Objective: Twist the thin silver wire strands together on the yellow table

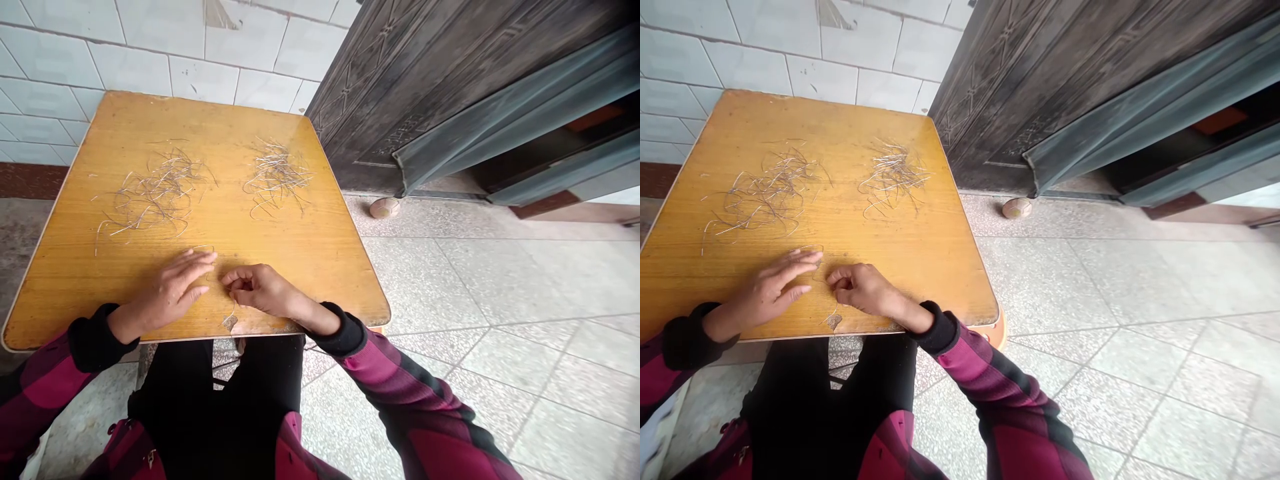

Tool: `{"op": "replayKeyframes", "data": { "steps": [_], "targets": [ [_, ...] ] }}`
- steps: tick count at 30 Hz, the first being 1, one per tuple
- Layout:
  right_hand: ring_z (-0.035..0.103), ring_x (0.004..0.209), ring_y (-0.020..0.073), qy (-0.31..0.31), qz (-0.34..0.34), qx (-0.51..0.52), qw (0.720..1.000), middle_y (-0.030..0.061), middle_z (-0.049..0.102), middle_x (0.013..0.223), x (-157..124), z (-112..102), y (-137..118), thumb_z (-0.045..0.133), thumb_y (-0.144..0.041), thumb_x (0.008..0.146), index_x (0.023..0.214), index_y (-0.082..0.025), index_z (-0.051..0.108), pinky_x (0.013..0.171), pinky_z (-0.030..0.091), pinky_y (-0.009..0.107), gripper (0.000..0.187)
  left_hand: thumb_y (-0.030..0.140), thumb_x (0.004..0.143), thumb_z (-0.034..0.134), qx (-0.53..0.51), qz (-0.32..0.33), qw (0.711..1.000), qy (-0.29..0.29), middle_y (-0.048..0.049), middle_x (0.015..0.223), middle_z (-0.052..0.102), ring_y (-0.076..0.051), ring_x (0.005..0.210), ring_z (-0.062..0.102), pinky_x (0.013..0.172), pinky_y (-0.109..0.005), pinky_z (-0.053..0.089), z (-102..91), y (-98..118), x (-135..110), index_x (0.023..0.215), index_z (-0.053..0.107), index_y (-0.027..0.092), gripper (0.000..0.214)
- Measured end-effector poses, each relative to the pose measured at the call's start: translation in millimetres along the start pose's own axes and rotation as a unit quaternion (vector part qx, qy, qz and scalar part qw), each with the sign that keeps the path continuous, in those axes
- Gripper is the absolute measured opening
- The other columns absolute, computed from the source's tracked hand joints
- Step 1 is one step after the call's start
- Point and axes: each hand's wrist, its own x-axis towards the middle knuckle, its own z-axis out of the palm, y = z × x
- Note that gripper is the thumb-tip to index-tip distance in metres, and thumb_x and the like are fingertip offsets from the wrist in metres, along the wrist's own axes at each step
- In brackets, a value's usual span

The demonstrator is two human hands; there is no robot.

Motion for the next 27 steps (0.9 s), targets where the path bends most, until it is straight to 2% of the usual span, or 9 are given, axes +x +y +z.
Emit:
{"op": "replayKeyframes", "data": {
  "steps": [3, 5, 7, 10, 14, 16, 19, 23, 27],
  "targets": [
    [0.054, 0.061, 0.008, -0.038, 0.004, 0.089, 0.995, -0.0022, 0.064, 0.074, -1, -6, 2, 0.061, -0.018, 0.076, 0.095, -0.015, 0.067, 0.06, 0.043, 0.022, 0.021, 0.018, 0.091, 0.053, -0.012, -0.015, 0.997, 0.075, -0.0126, 0.134, 0.059, -0.023, 0.127, 0.052, 0.107, -0.045, 0.041, -16.3, -7, 9, 0.115, 0.059, 0.018, 0.025],
    [0.055, 0.064, 0.0083, -0.045, -0.012, 0.083, 0.995, -0.0012, 0.066, 0.078, -2, -14, 0, 0.062, -0.02, 0.076, 0.092, -0.015, 0.068, 0.063, 0.044, 0.023, 0.018, 0.026, 0.09, 0.057, -0.024, -0.058, 0.994, 0.085, -0.0138, 0.136, 0.057, -0.026, 0.127, 0.051, 0.107, -0.047, 0.039, -29.2, -13, 17, 0.114, 0.061, 0.017, 0.026],
    [0.054, 0.065, 0.0084, -0.044, -0.031, 0.051, 0.997, -0.0011, 0.067, 0.078, -3, -24, -4, 0.063, -0.02, 0.077, 0.092, -0.015, 0.069, 0.064, 0.044, 0.024, 0.017, 0.038, 0.088, 0.058, -0.067, -0.135, 0.987, 0.061, -0.0143, 0.131, 0.06, -0.027, 0.119, 0.056, 0.101, -0.044, 0.044, -40.8, -19, 27, 0.114, 0.063, 0.015, 0.035],
    [0.053, 0.063, 0.008, -0.037, -0.064, 0.016, 0.997, -0.0017, 0.065, 0.075, -6, -36, -11, 0.062, -0.02, 0.077, 0.093, -0.015, 0.069, 0.062, 0.043, 0.023, 0.018, 0.043, 0.087, 0.054, -0.165, -0.229, 0.958, -0.058, -0.0086, 0.102, 0.072, -0.021, 0.092, 0.065, 0.082, -0.034, 0.051, -50.5, -28, 44, 0.1, 0.069, 0.015, 0.034],
    [0.052, 0.062, 0.0079, -0.018, -0.099, -0.015, 0.995, -0.0009, 0.064, 0.074, -8, -39, -15, 0.059, -0.02, 0.081, 0.093, -0.014, 0.069, 0.06, 0.042, 0.023, 0.017, 0.038, 0.081, 0.059, -0.296, -0.312, 0.893, -0.133, -0.0018, 0.067, 0.065, -0.009, 0.056, 0.052, 0.054, -0.021, 0.041, -48.7, -35, 59, 0.072, 0.068, 0.015, 0.027],
    [0.053, 0.062, 0.0083, -0.001, -0.113, -0.042, 0.993, -0.0001, 0.064, 0.075, -9, -37, -13, 0.057, -0.02, 0.082, 0.094, -0.014, 0.069, 0.06, 0.043, 0.023, 0.017, 0.034, 0.077, 0.062, -0.351, -0.344, 0.857, -0.156, -0.0012, 0.063, 0.062, -0.007, 0.049, 0.044, 0.048, -0.02, 0.034, -45.4, -36, 63, 0.066, 0.065, 0.014, 0.023],
    [0.054, 0.063, 0.0089, 0.024, -0.126, -0.09, 0.988, 0.0005, 0.065, 0.076, -12, -35, -10, 0.056, -0.018, 0.083, 0.095, -0.014, 0.07, 0.062, 0.043, 0.023, 0.019, 0.029, 0.073, 0.065, -0.388, -0.382, 0.82, -0.175, -0.0027, 0.063, 0.063, -0.006, 0.048, 0.045, 0.047, -0.019, 0.034, -41.6, -36, 63, 0.065, 0.066, 0.013, 0.017],
    [0.055, 0.063, 0.0092, 0.027, -0.126, -0.13, 0.983, 0.0, 0.066, 0.075, -17, -36, -9, 0.055, -0.016, 0.084, 0.098, -0.014, 0.069, 0.063, 0.044, 0.023, 0.02, 0.025, 0.07, 0.066, -0.374, -0.402, 0.812, -0.196, -0.002, 0.058, 0.061, -0.008, 0.049, 0.049, 0.047, -0.019, 0.036, -37.8, -35, 61, 0.063, 0.066, 0.013, 0.014],
    [0.058, 0.069, 0.0107, 0.045, -0.152, -0.232, 0.96, 0.0027, 0.068, 0.083, -18, -26, -13, 0.051, -0.011, 0.085, 0.103, -0.014, 0.067, 0.066, 0.044, 0.024, 0.024, 0.025, 0.07, 0.064, -0.38, -0.387, 0.827, -0.15, 0.0003, 0.055, 0.057, -0.006, 0.047, 0.045, 0.046, -0.018, 0.034, -30.9, -36, 58, 0.06, 0.062, 0.014, 0.015]
  ]
}}
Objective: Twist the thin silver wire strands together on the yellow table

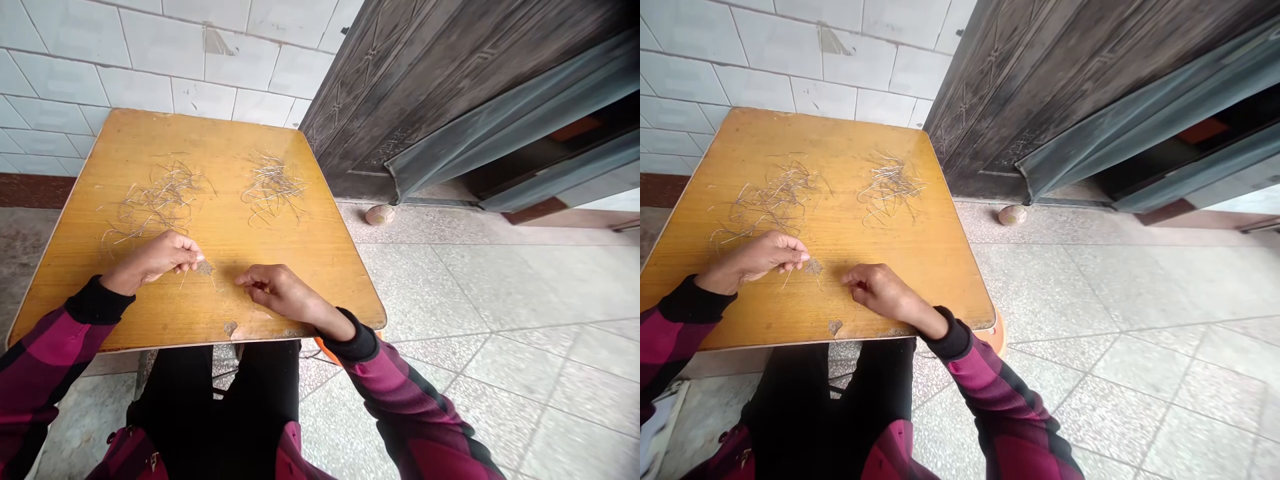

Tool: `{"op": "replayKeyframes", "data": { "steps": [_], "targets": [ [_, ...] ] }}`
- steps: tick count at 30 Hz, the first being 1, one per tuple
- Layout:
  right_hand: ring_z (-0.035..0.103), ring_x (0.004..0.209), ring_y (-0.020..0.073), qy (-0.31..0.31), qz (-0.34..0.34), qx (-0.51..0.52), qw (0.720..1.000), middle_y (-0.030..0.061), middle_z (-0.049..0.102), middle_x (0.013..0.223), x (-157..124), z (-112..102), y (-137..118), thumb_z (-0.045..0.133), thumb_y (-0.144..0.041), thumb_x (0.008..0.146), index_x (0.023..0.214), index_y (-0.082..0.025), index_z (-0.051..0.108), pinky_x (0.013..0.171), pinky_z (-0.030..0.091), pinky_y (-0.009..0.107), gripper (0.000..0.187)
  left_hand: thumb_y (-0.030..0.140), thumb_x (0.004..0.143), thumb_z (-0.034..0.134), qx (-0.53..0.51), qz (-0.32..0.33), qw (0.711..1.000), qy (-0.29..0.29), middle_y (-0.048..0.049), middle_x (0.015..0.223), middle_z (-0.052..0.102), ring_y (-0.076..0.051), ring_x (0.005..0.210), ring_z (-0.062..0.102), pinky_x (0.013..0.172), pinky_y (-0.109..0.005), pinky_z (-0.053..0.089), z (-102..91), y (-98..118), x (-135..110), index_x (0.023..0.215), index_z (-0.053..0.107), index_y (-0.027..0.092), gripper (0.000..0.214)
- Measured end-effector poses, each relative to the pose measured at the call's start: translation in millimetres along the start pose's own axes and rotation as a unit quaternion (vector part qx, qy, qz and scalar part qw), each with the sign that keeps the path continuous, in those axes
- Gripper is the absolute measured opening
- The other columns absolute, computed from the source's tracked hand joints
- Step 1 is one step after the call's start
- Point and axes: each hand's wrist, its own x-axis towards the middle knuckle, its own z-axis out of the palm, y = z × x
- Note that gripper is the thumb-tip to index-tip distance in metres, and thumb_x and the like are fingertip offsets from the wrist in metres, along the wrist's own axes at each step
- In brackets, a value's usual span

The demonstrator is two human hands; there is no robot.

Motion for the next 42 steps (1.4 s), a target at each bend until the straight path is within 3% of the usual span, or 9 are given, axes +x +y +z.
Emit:
{"op": "replayKeyframes", "data": {
  "steps": [3, 6, 11, 15, 19, 21, 26, 35, 42],
  "targets": [
    [0.058, 0.075, 0.0144, 0.036, -0.034, -0.165, 0.985, 0.0071, 0.067, 0.087, 4, 16, -10, 0.048, -0.015, 0.092, 0.103, -0.014, 0.067, 0.066, 0.041, 0.026, 0.022, 0.027, 0.072, 0.063, -0.003, 0.035, 0.999, 0.03, 0.0001, 0.056, 0.057, -0.006, 0.047, 0.042, 0.043, -0.018, 0.03, 3.5, -4, 1, 0.058, 0.06, 0.015, 0.019],
    [0.054, 0.071, 0.0161, 0.06, -0.058, -0.312, 0.946, 0.0072, 0.066, 0.078, 9, 33, -16, 0.044, -0.023, 0.098, 0.093, -0.015, 0.068, 0.061, 0.036, 0.029, 0.026, 0.028, 0.074, 0.062, -0.012, 0.046, 0.998, 0.049, 0.0006, 0.056, 0.055, -0.006, 0.046, 0.04, 0.042, -0.018, 0.028, 7.0, -5, 0, 0.059, 0.06, 0.015, 0.02],
    [0.05, 0.065, 0.0158, 0.083, -0.071, -0.387, 0.916, 0.0056, 0.062, 0.069, 14, 43, -15, 0.042, -0.028, 0.099, 0.076, -0.017, 0.066, 0.058, 0.03, 0.031, 0.036, 0.028, 0.074, 0.062, -0.033, 0.035, 0.997, 0.055, 0.0006, 0.057, 0.055, -0.005, 0.044, 0.039, 0.041, -0.019, 0.027, 8.9, -5, -2, 0.061, 0.06, 0.014, 0.018],
    [0.052, 0.067, 0.0156, 0.085, -0.056, -0.355, 0.929, 0.0061, 0.065, 0.072, 12, 41, -15, 0.04, -0.03, 0.1, 0.08, -0.017, 0.069, 0.059, 0.03, 0.03, 0.037, 0.028, 0.074, 0.063, -0.033, 0.025, 0.998, 0.039, 0.0018, 0.055, 0.054, -0.005, 0.044, 0.038, 0.042, -0.018, 0.026, 7.7, -6, -2, 0.061, 0.06, 0.015, 0.019],
    [0.054, 0.066, 0.014, 0.091, -0.012, -0.282, 0.955, 0.0048, 0.067, 0.077, 10, 42, -15, 0.041, -0.029, 0.099, 0.093, -0.018, 0.07, 0.057, 0.028, 0.028, 0.032, 0.028, 0.074, 0.062, -0.033, 0.042, 0.997, 0.059, 0.0021, 0.054, 0.052, -0.006, 0.045, 0.039, 0.043, -0.019, 0.028, 9.2, -4, -3, 0.059, 0.058, 0.015, 0.02],
    [0.053, 0.062, 0.0125, 0.092, 0.014, -0.252, 0.963, 0.0033, 0.067, 0.075, 10, 43, -16, 0.044, -0.031, 0.097, 0.09, -0.018, 0.069, 0.055, 0.026, 0.028, 0.029, 0.028, 0.074, 0.061, -0.029, 0.061, 0.995, 0.072, 0.0019, 0.054, 0.052, -0.006, 0.045, 0.04, 0.044, -0.019, 0.029, 11.0, -2, -3, 0.058, 0.058, 0.015, 0.02],
    [0.047, 0.053, 0.011, 0.095, 0.057, -0.25, 0.962, 0.0027, 0.062, 0.066, 15, 48, -21, 0.043, -0.036, 0.096, 0.074, -0.017, 0.063, 0.054, 0.023, 0.028, 0.035, 0.03, 0.076, 0.059, -0.019, 0.081, 0.992, 0.094, 0.0025, 0.05, 0.05, -0.006, 0.044, 0.039, 0.045, -0.021, 0.03, 14.0, 1, -6, 0.055, 0.055, 0.016, 0.026],
    [0.041, 0.046, 0.0098, 0.116, 0.063, -0.243, 0.961, 0.0022, 0.059, 0.058, 16, 57, -21, 0.033, -0.032, 0.1, 0.084, -0.016, 0.061, 0.051, 0.023, 0.026, 0.036, 0.031, 0.075, 0.059, -0.005, 0.093, 0.991, 0.101, 0.0027, 0.048, 0.05, -0.007, 0.044, 0.041, 0.046, -0.02, 0.032, 13.3, 2, -6, 0.053, 0.055, 0.016, 0.027],
    [0.05, 0.049, 0.0103, 0.114, 0.086, -0.057, 0.988, 0.0013, 0.058, 0.057, 14, 59, -21, 0.034, -0.031, 0.1, 0.078, -0.018, 0.055, 0.053, 0.038, 0.023, 0.033, 0.031, 0.074, 0.063, -0.025, 0.075, 0.993, 0.086, 0.0003, 0.055, 0.057, -0.006, 0.044, 0.043, 0.045, -0.02, 0.034, 13.4, 0, -4, 0.058, 0.06, 0.015, 0.023]
  ]
}}
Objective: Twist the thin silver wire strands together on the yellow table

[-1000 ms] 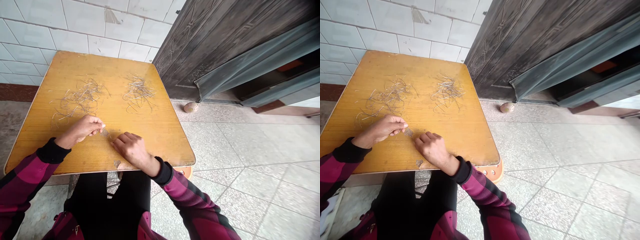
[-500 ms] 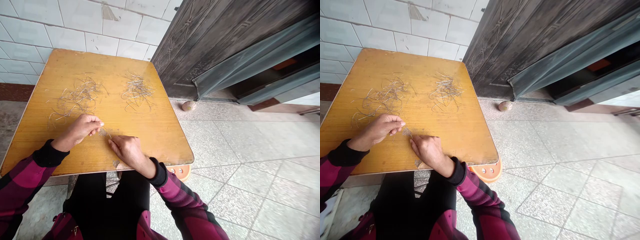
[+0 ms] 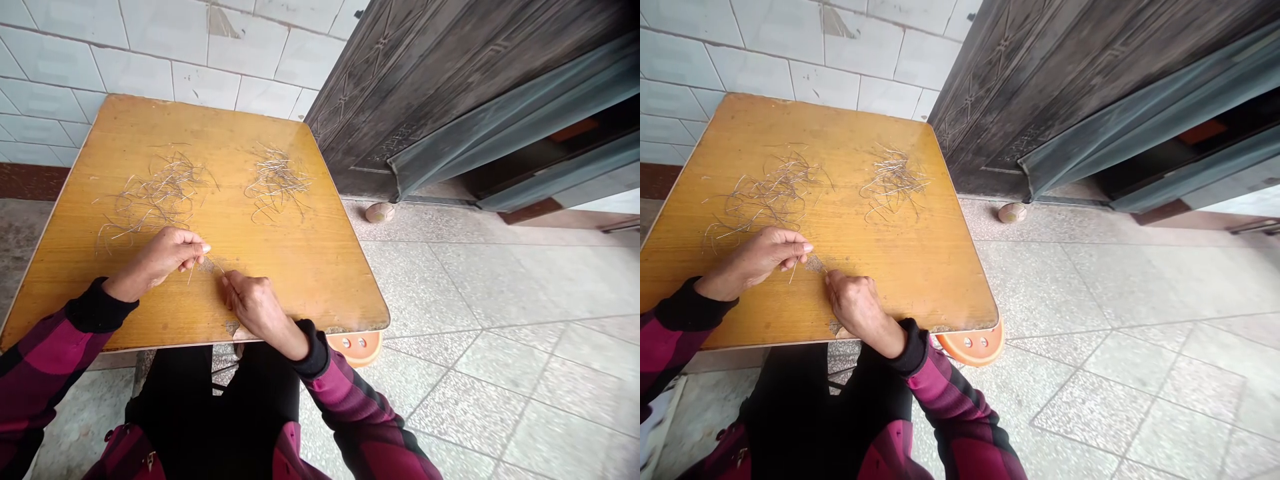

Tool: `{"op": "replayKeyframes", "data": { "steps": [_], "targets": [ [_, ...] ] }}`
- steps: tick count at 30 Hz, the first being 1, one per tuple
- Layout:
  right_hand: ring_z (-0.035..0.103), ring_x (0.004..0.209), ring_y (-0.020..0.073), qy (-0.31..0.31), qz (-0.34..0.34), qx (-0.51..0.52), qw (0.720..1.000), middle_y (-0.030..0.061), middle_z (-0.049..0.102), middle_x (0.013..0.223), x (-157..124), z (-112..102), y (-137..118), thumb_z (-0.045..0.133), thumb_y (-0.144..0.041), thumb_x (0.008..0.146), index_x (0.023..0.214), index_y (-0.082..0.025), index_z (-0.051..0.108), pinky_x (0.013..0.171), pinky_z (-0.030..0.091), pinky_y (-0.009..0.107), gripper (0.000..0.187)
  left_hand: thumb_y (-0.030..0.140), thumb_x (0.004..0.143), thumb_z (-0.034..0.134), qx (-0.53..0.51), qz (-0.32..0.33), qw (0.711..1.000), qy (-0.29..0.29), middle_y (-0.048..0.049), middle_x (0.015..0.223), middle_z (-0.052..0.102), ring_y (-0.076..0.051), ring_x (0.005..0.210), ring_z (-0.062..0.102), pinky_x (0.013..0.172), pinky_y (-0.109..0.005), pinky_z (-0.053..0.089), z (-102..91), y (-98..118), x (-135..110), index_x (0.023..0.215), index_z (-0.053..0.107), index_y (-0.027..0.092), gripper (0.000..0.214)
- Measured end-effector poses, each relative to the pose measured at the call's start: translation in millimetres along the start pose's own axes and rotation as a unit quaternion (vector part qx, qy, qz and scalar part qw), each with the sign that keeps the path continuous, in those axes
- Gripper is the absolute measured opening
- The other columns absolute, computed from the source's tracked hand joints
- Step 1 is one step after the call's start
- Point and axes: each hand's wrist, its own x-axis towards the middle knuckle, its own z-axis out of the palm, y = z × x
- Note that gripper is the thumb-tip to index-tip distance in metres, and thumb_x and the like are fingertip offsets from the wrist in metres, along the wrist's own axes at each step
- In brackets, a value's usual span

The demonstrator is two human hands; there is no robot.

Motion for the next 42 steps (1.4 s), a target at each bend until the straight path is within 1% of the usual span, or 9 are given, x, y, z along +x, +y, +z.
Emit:
{"op": "replayKeyframes", "data": {
  "steps": [4, 10, 16, 22, 26, 28, 32, 35, 42],
  "targets": [
    [0.053, 0.048, 0.0099, -0.003, 0.03, 0.074, 0.997, 0.0011, 0.058, 0.058, 1, -2, -1, 0.036, -0.035, 0.1, 0.074, -0.019, 0.052, 0.055, 0.043, 0.023, 0.034, 0.028, 0.075, 0.062, -0.002, 0.001, 1.0, -0.001, 0.0002, 0.053, 0.057, -0.007, 0.044, 0.044, 0.044, -0.019, 0.035, 0.1, 1, -1, 0.058, 0.061, 0.015, 0.022],
    [0.053, 0.047, 0.0096, 0.047, 0.074, 0.072, 0.994, -0.0005, 0.059, 0.059, 2, 4, 2, 0.037, -0.036, 0.099, 0.096, -0.019, 0.054, 0.05, 0.042, 0.02, 0.024, 0.028, 0.076, 0.061, -0.011, 0.006, 1.0, 0.021, 0.0008, 0.052, 0.056, -0.006, 0.043, 0.044, 0.043, -0.019, 0.033, -0.9, 1, -1, 0.057, 0.059, 0.015, 0.023],
    [0.053, 0.046, 0.0088, 0.041, 0.048, 0.122, 0.991, -0.0016, 0.059, 0.06, 1, 4, 1, 0.039, -0.033, 0.098, 0.086, -0.021, 0.049, 0.051, 0.043, 0.02, 0.02, 0.027, 0.074, 0.06, -0.024, -0.001, 1.0, 0.019, 0.0012, 0.051, 0.055, -0.005, 0.041, 0.041, 0.042, -0.019, 0.031, -0.4, -1, 0, 0.054, 0.057, 0.015, 0.024],
    [0.057, 0.043, 0.0082, 0.04, 0.079, 0.268, 0.959, -0.0039, 0.061, 0.058, 3, -1, 0, 0.042, -0.041, 0.098, 0.084, -0.021, 0.047, 0.048, 0.045, 0.019, 0.025, 0.03, 0.075, 0.062, -0.056, -0.007, 0.998, 0.001, -0.0005, 0.057, 0.059, -0.006, 0.045, 0.046, 0.044, -0.019, 0.037, -2.3, 0, 1, 0.062, 0.061, 0.014, 0.021],
    [0.059, 0.043, 0.0089, 0.019, 0.098, 0.312, 0.945, -0.0038, 0.062, 0.058, 4, 1, 1, 0.043, -0.043, 0.097, 0.084, -0.021, 0.046, 0.046, 0.045, 0.019, 0.026, 0.026, 0.072, 0.064, -0.056, -0.001, 0.998, 0.017, 0.0021, 0.051, 0.053, -0.005, 0.043, 0.043, 0.041, -0.017, 0.032, -2.0, 0, 2, 0.064, 0.062, 0.014, 0.016],
    [0.056, 0.04, 0.0078, 0.027, 0.092, 0.306, 0.947, -0.0039, 0.063, 0.06, 4, 2, 2, 0.044, -0.041, 0.097, 0.087, -0.02, 0.047, 0.045, 0.043, 0.018, 0.023, 0.025, 0.071, 0.063, -0.072, 0.008, 0.996, 0.042, 0.0026, 0.052, 0.05, -0.004, 0.042, 0.04, 0.039, -0.017, 0.029, -1.7, -1, 3, 0.059, 0.058, 0.014, 0.016],
    [0.048, 0.036, 0.0054, 0.092, 0.071, 0.248, 0.962, -0.0031, 0.065, 0.065, 1, 5, 4, 0.047, -0.034, 0.096, 0.1, -0.019, 0.051, 0.043, 0.04, 0.018, 0.017, 0.022, 0.067, 0.062, -0.122, 0.001, 0.988, 0.093, 0.0025, 0.055, 0.049, -0.003, 0.041, 0.037, 0.036, -0.016, 0.024, -2.1, -1, 7, 0.056, 0.054, 0.014, 0.015],
    [0.051, 0.04, 0.0066, 0.119, 0.059, 0.219, 0.967, -0.0025, 0.065, 0.064, -5, 10, 5, 0.047, -0.032, 0.096, 0.103, -0.018, 0.055, 0.044, 0.041, 0.018, 0.018, 0.019, 0.064, 0.062, -0.138, -0.007, 0.983, 0.122, 0.0027, 0.054, 0.049, -0.003, 0.04, 0.036, 0.036, -0.016, 0.023, -2.8, -2, 10, 0.055, 0.054, 0.014, 0.013],
    [0.056, 0.046, 0.0087, 0.151, 0.045, 0.174, 0.972, -0.0019, 0.065, 0.063, -18, 18, 4, 0.046, -0.028, 0.096, 0.11, -0.017, 0.06, 0.049, 0.045, 0.019, 0.023, 0.017, 0.064, 0.062, -0.141, -0.008, 0.982, 0.122, 0.0024, 0.054, 0.049, -0.003, 0.04, 0.036, 0.036, -0.016, 0.024, -2.6, -3, 11, 0.054, 0.054, 0.013, 0.014]
  ]
}}
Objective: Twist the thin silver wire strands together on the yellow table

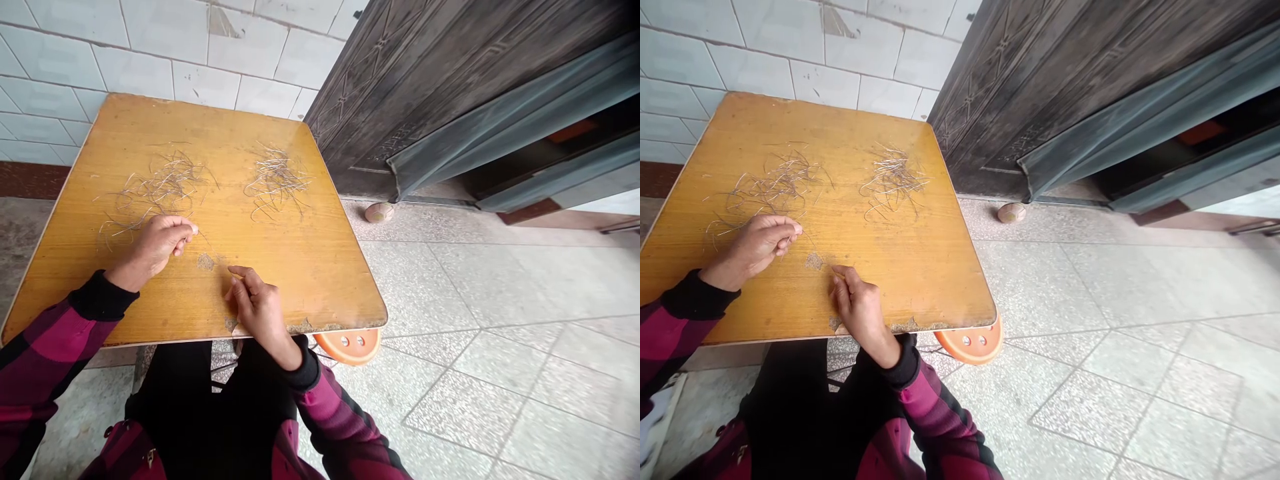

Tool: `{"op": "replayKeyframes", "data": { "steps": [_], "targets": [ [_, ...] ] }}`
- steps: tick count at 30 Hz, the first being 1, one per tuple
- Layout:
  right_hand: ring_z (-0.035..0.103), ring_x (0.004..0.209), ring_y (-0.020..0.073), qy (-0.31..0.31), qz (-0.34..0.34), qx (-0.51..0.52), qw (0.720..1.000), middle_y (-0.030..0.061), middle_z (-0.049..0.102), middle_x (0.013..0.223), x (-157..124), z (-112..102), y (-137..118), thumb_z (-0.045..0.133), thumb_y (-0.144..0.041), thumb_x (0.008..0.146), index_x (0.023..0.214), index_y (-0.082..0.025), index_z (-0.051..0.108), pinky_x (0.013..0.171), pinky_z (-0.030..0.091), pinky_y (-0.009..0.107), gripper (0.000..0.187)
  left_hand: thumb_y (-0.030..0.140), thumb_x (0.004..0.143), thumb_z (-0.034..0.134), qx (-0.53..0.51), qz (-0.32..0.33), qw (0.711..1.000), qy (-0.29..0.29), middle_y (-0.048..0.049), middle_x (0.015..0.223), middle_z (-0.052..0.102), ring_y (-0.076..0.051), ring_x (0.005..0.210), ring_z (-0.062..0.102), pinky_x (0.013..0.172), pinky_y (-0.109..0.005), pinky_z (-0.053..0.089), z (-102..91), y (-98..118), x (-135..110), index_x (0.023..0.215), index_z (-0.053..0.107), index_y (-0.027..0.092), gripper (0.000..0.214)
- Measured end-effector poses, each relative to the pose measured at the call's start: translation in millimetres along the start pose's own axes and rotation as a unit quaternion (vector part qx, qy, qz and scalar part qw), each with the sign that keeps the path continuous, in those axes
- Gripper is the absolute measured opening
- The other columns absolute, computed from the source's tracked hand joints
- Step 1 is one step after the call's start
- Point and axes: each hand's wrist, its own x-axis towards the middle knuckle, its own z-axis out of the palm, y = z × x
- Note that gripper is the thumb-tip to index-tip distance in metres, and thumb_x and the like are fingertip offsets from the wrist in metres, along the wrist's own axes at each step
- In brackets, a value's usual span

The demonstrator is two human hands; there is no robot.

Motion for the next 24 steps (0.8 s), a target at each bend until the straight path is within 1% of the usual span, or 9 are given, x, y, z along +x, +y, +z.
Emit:
{"op": "replayKeyframes", "data": {
  "steps": [3, 7, 9, 12, 14, 17, 20, 24],
  "targets": [
    [0.055, 0.046, 0.009, -0.011, -0.023, -0.022, 0.999, -0.0029, 0.062, 0.058, 0, -1, 0, 0.045, -0.024, 0.096, 0.109, -0.016, 0.062, 0.05, 0.044, 0.019, 0.022, 0.018, 0.065, 0.061, 0.005, 0.005, 1.0, -0.014, 0.0024, 0.054, 0.049, -0.003, 0.041, 0.036, 0.037, -0.017, 0.024, -0.6, -1, 0, 0.054, 0.053, 0.013, 0.014],
    [0.056, 0.049, 0.0097, -0.057, -0.063, -0.051, 0.995, -0.002, 0.061, 0.059, 1, -4, 1, 0.045, -0.021, 0.095, 0.105, -0.015, 0.065, 0.053, 0.045, 0.02, 0.023, 0.02, 0.067, 0.061, 0.025, 0.007, 0.999, -0.037, 0.0031, 0.052, 0.047, -0.003, 0.041, 0.036, 0.038, -0.017, 0.025, -1.8, -4, 1, 0.053, 0.053, 0.014, 0.017],
    [0.059, 0.053, 0.0101, -0.083, -0.084, -0.056, 0.991, -0.0001, 0.065, 0.065, 2, -5, 0, 0.046, -0.02, 0.095, 0.105, -0.015, 0.066, 0.056, 0.047, 0.02, 0.024, 0.02, 0.067, 0.059, 0.043, 0.004, 0.998, -0.043, 0.0037, 0.05, 0.046, -0.003, 0.04, 0.035, 0.038, -0.018, 0.025, -1.9, -6, 2, 0.052, 0.053, 0.014, 0.018],
    [0.065, 0.064, 0.0114, -0.124, -0.118, -0.063, 0.983, 0.0035, 0.072, 0.08, 4, -6, -2, 0.046, -0.018, 0.095, 0.109, -0.015, 0.067, 0.062, 0.049, 0.021, 0.025, 0.018, 0.067, 0.057, 0.082, -0.006, 0.995, -0.05, 0.0042, 0.049, 0.046, -0.004, 0.039, 0.035, 0.037, -0.019, 0.025, -0.9, -8, 3, 0.054, 0.055, 0.014, 0.014],
    [0.066, 0.069, 0.0117, -0.16, -0.137, -0.076, 0.975, 0.0042, 0.073, 0.086, 7, -7, -4, 0.045, -0.016, 0.095, 0.109, -0.015, 0.067, 0.065, 0.049, 0.021, 0.026, 0.019, 0.068, 0.057, 0.109, -0.012, 0.992, -0.064, 0.0044, 0.048, 0.046, -0.005, 0.039, 0.035, 0.038, -0.02, 0.025, 0.0, -8, 3, 0.056, 0.057, 0.014, 0.013],
    [0.066, 0.068, 0.0117, -0.211, -0.163, -0.111, 0.957, 0.0033, 0.073, 0.084, 11, -8, -7, 0.044, -0.015, 0.096, 0.109, -0.017, 0.067, 0.065, 0.048, 0.021, 0.027, 0.017, 0.069, 0.055, 0.145, -0.016, 0.984, -0.099, 0.004, 0.048, 0.046, -0.006, 0.04, 0.035, 0.04, -0.021, 0.025, 1.3, -6, 3, 0.054, 0.055, 0.015, 0.015],
    [0.067, 0.071, 0.0128, -0.244, -0.2, -0.133, 0.94, 0.0034, 0.073, 0.085, 17, -9, -8, 0.046, -0.014, 0.096, 0.108, -0.019, 0.068, 0.065, 0.047, 0.022, 0.026, 0.015, 0.067, 0.054, 0.174, -0.005, 0.974, -0.143, 0.0033, 0.048, 0.045, -0.007, 0.043, 0.037, 0.044, -0.021, 0.026, 2.2, -4, 4, 0.052, 0.054, 0.015, 0.015],
    [0.067, 0.081, 0.0138, -0.281, -0.25, -0.136, 0.916, 0.0043, 0.072, 0.098, 22, -9, -10, 0.046, -0.015, 0.096, 0.105, -0.019, 0.07, 0.066, 0.047, 0.022, 0.025, 0.015, 0.065, 0.054, 0.205, 0.0, 0.96, -0.191, 0.0032, 0.048, 0.047, -0.007, 0.045, 0.037, 0.046, -0.022, 0.025, 4.2, -4, 3, 0.052, 0.057, 0.015, 0.013]
  ]
}}
